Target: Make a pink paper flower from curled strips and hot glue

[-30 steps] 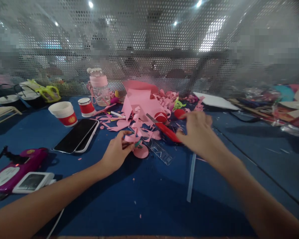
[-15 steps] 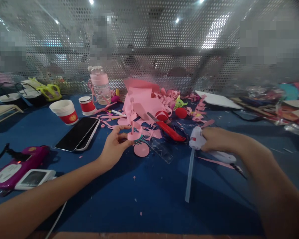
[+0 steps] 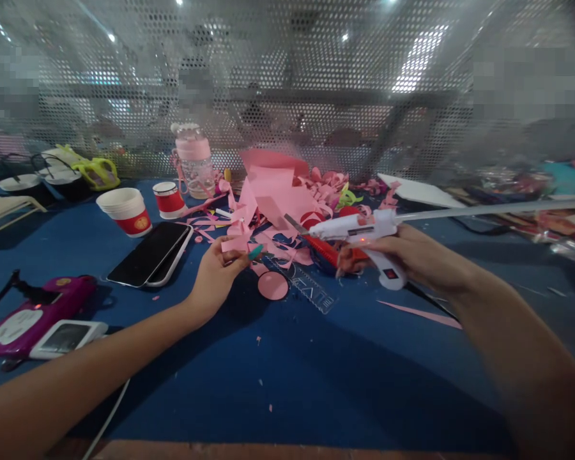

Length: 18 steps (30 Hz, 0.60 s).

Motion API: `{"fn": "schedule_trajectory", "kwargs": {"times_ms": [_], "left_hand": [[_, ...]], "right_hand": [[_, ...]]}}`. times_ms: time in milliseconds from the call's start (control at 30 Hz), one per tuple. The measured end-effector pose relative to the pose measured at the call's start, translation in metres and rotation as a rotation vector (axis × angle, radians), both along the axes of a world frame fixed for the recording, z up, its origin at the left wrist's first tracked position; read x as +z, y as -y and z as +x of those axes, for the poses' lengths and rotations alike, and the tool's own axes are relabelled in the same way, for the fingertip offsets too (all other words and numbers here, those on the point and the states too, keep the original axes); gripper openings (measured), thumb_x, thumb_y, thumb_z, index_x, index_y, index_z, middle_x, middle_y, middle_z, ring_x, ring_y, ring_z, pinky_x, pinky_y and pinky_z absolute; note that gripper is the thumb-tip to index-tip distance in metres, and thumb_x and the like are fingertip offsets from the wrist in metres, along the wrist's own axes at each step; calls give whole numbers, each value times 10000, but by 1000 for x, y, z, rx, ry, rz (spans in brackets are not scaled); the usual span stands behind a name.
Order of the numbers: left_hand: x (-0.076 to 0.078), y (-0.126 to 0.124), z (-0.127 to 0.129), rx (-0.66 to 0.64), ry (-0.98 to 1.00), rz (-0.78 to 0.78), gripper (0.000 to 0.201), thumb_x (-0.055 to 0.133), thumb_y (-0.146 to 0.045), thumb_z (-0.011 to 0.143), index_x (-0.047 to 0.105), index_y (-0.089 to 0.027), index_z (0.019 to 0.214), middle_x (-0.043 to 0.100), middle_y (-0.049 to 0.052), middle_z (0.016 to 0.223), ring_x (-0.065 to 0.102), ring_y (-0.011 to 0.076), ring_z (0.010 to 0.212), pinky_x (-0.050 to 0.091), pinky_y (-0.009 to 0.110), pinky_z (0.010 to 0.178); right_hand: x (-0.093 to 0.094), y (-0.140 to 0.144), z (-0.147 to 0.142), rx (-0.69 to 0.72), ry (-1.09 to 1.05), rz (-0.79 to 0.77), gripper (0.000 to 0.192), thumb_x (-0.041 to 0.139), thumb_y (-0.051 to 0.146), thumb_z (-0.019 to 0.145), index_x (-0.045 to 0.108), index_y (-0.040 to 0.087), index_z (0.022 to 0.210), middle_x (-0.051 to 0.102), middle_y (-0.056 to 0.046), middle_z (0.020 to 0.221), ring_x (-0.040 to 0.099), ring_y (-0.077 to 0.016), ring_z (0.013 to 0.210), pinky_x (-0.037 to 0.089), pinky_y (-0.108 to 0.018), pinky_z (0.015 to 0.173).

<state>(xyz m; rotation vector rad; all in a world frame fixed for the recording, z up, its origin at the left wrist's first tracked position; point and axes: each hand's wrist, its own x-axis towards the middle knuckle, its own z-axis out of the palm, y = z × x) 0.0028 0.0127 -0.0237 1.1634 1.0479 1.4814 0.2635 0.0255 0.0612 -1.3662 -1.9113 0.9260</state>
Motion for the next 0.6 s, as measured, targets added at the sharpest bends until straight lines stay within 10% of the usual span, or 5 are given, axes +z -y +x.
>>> {"fn": "schedule_trajectory", "kwargs": {"times_ms": [233, 600], "left_hand": [[5, 2, -3, 45, 24, -30, 409, 749, -208, 568, 530, -150, 908, 620, -67, 586, 580, 60, 570, 451, 179, 611], [2, 2, -5, 24, -154, -87, 388, 691, -241, 633, 486, -167, 953, 633, -37, 613, 618, 114, 596, 478, 236, 616]], "right_hand": [[-6, 9, -24, 144, -210, -493, 237, 490, 288, 714, 586, 78, 661, 645, -110, 576, 607, -154, 448, 493, -220, 407], [-22, 10, -33, 85, -145, -556, 130, 492, 253, 641, 501, 159, 551, 485, 18, 343, 358, -59, 238, 292, -170, 252]]}}
